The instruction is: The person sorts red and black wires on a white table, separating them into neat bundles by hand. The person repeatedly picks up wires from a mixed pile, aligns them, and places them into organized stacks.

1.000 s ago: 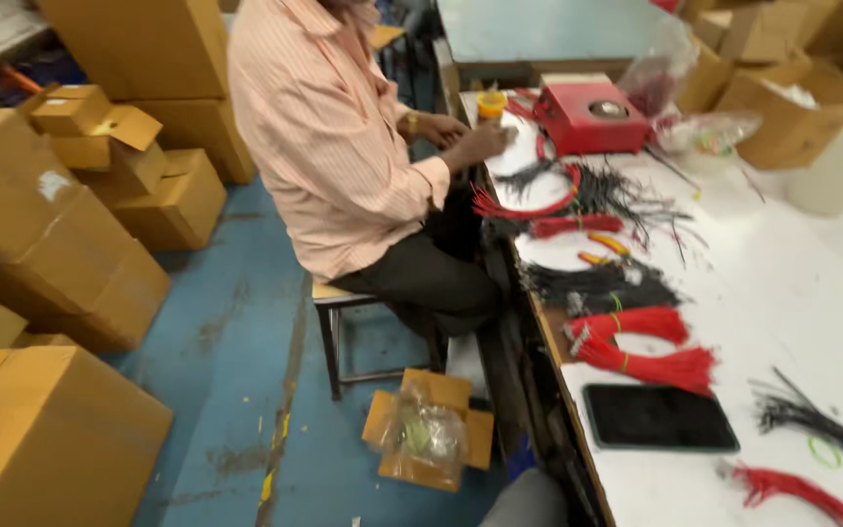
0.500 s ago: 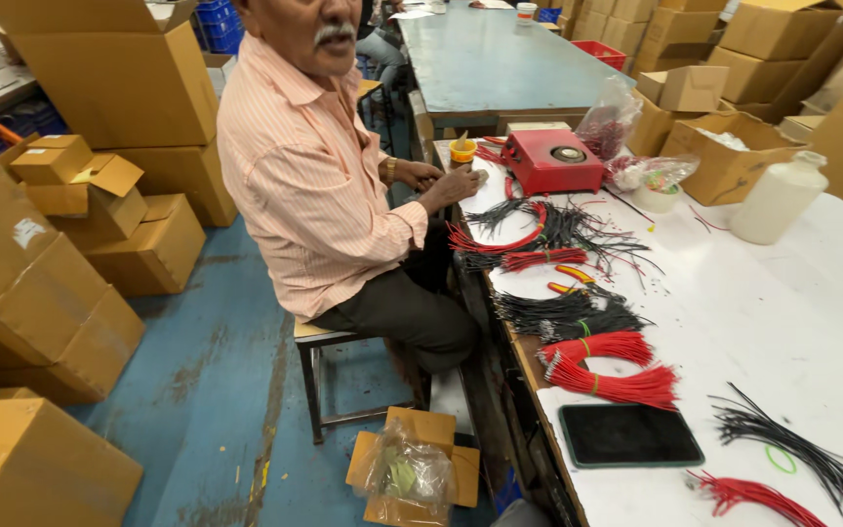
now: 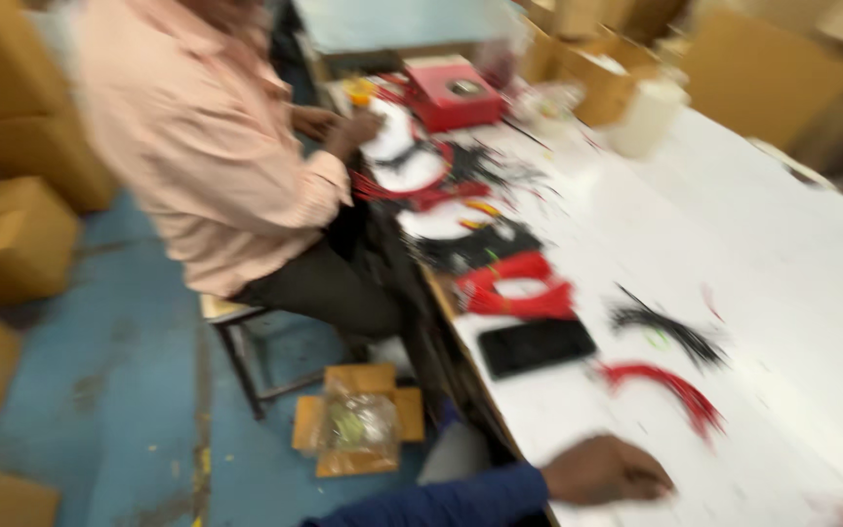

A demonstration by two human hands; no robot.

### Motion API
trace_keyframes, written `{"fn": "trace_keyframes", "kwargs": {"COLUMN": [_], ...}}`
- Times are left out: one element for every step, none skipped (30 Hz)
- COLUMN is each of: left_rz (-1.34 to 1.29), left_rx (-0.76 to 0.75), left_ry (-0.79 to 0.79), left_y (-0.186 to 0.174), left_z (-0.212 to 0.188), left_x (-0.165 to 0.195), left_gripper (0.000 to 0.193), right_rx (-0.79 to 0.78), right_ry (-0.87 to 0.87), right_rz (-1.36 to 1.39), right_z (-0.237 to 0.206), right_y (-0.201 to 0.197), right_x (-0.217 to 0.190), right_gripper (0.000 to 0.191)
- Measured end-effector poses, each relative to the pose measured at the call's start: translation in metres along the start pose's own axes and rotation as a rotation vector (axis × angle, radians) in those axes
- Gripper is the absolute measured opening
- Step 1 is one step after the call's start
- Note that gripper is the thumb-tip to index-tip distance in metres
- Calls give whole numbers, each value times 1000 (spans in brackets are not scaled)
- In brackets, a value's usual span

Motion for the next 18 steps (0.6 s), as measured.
{"fn": "trace_keyframes", "kwargs": {"left_rz": [-130, -356, -315, -291, -550, -723, -542, -649, -741, -822, -896, -969, -998, -1029, -1060, -1051, -1042, -1029], "left_rx": [-28, -50, -42, -35, -59, -81, -80, -64, -32, -48, -52, -46, -22, 6, 38, 106, 179, 254], "left_ry": [-36, -113, 19, 151, -192, -198, -252, -273, -300, -331, -362, -390, -370, -353, -335, -365, -396, -427], "left_y": [6, 12, 12, 17, 25, 35, 41, 52, 58, 66, 75, 82, 86, 91, 94, 96, 97, 97], "left_z": [1, 5, 11, 18, 24, 29, 38, 49, 58, 64, 69, 73, 76, 74, 72, 72, 71, 68], "left_x": [-7, -14, -17, -16, -20, -10, 0, 16, 30, 47, 61, 72, 80, 85, 86, 83, 76, 71], "left_gripper": [23, 23, 21, 19, 34, 34, 28, 33, 38, 39, 41, 43, 44, 45, 47, 45, 44, 42], "right_rx": [3, 12, 15, -9, -37, -81, -127, -170, -219, -221, -231, -247, -266, -300, -336, -374, -305, -236], "right_ry": [-12, -23, -28, -35, -45, -62, -63, -61, -41, -55, -79, -66, -59, -56, -56, -61, -97, -137], "right_rz": [38, 63, 81, 99, 118, 155, 171, 179, 197, 130, 66, 61, 56, 51, 45, 37, -60, -155], "right_z": [-9, -20, -44, -44, -51, -56, -61, -70, -77, -91, -101, -116, -129, -138, -143, -144, -141, -134], "right_y": [-16, -40, -72, -79, -88, -94, -94, -94, -86, -76, -67, -54, -46, -43, -41, -41, -42, -46], "right_x": [7, 25, 52, 71, 93, 109, 120, 121, 114, 100, 82, 63, 46, 35, 31, 31, 36, 47], "right_gripper": [21, 21, 21, 21, 20, 20, 20, 19, 20, 20, 19, 18, 18, 17, 15, 14, 14, 17]}}
Point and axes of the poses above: each hand's wrist, its own z-axis towards the middle knuckle, its own y-axis out of the palm, x = y × z, the point moved 2 cm from there along z, towards the middle knuckle, and after that the axes turned 11 degrees about -z, right-handed, at the moved point
